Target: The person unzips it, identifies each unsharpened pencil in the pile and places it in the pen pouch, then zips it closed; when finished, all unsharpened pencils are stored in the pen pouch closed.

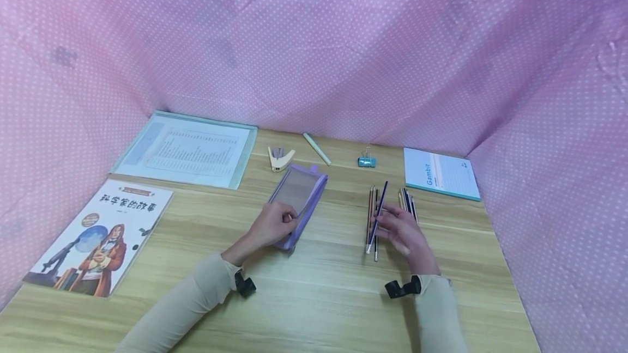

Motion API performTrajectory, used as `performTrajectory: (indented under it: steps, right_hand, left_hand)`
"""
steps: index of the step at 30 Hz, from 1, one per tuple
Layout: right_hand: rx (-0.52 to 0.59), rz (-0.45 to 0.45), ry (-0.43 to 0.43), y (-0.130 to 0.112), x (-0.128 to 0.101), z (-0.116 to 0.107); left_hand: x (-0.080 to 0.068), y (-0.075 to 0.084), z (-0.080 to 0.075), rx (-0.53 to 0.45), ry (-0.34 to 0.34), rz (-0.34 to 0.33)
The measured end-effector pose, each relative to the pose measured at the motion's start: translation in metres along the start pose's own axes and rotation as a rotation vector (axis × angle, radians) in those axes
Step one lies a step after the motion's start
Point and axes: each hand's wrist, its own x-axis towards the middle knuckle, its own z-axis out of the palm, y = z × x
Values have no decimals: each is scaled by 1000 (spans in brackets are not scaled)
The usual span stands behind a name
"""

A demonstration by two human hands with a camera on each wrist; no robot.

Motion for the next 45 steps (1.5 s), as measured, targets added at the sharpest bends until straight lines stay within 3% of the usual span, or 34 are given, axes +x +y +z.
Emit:
performTrajectory:
  steps: [6,23,45]
  right_hand:
    - [35,6,-73,4,9,11]
    - [-68,112,74,25,34,50]
    - [-32,151,102,45,62,95]
  left_hand:
    - [1,0,2,-3,6,14]
    - [2,3,2,-26,-22,-7]
    - [3,2,3,-42,-9,3]
